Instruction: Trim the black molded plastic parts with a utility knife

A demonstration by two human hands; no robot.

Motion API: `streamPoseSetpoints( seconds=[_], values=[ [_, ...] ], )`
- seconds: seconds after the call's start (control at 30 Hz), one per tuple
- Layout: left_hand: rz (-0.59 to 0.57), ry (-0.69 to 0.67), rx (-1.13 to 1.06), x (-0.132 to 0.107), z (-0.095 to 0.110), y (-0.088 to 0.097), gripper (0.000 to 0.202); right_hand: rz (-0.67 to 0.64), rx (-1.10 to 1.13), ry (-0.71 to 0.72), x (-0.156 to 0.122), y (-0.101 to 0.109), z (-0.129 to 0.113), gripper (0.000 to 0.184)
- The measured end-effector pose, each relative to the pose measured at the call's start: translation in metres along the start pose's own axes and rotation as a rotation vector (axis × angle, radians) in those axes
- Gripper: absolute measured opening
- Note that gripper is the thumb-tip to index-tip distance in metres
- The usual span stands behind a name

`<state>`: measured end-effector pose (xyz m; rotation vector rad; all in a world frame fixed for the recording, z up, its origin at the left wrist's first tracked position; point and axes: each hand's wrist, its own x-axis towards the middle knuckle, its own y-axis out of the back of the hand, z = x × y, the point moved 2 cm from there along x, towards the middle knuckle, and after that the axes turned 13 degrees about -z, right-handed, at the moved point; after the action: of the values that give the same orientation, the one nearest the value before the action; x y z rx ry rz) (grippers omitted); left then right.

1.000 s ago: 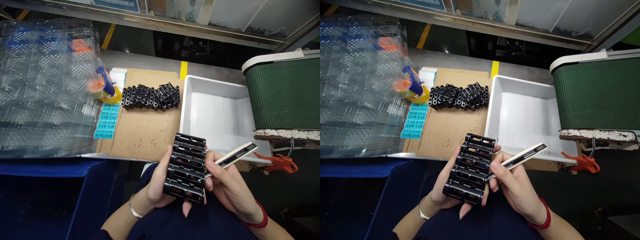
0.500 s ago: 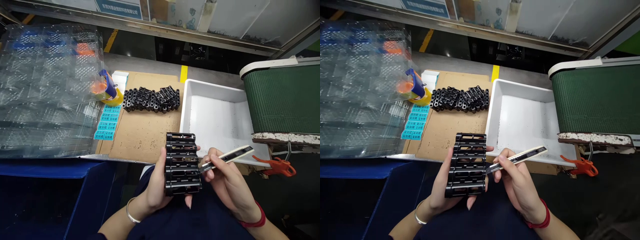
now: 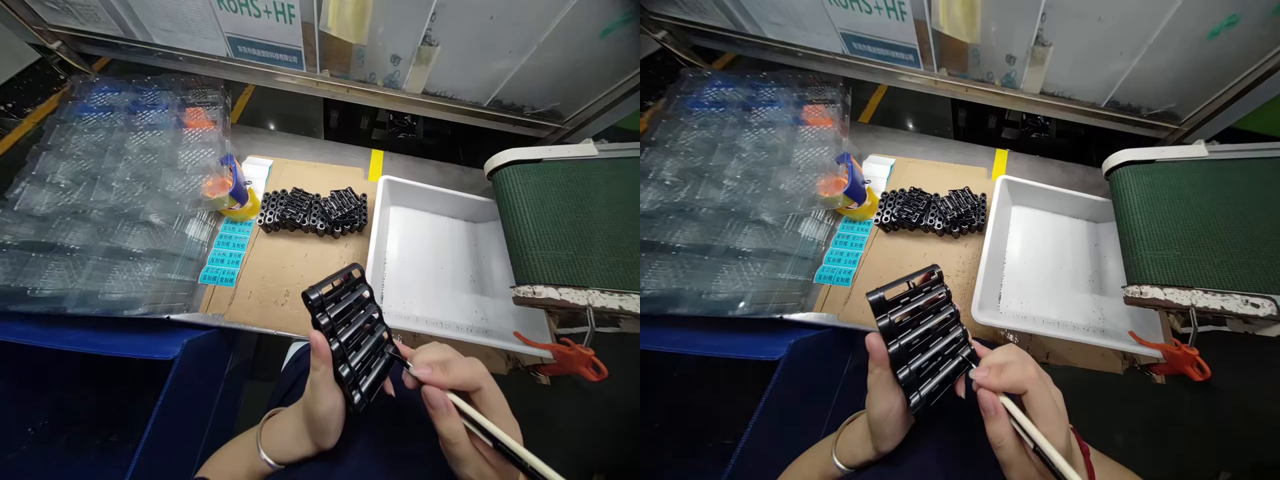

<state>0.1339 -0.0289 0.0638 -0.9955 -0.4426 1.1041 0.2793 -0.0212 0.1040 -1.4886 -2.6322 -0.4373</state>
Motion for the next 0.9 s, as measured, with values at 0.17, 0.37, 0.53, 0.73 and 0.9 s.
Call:
streamPoseSetpoints(
  seconds=[0.17,0.37,0.53,0.73,0.9],
  values=[
    [-0.01,0.042,0.076,0.0,0.006,-0.005,0.094,-0.037,-0.158,0.105,0.007,0.003,-0.002,0.047],
    [-0.017,0.016,0.091,-0.003,0.001,-0.001,0.094,-0.071,-0.086,-0.027,0.004,0.001,-0.002,0.045],
    [-0.033,0.025,0.141,-0.005,-0.001,0.005,0.099,0.026,0.089,-0.193,-0.001,-0.003,0.002,0.024],
    [-0.053,0.026,0.121,-0.004,0.001,0.005,0.095,0.026,0.093,-0.138,-0.001,-0.004,0.001,0.03],
    [-0.05,0.003,0.098,-0.002,0.002,0.004,0.093,0.038,0.137,-0.176,-0.002,-0.004,0.001,0.026]
  ],
)
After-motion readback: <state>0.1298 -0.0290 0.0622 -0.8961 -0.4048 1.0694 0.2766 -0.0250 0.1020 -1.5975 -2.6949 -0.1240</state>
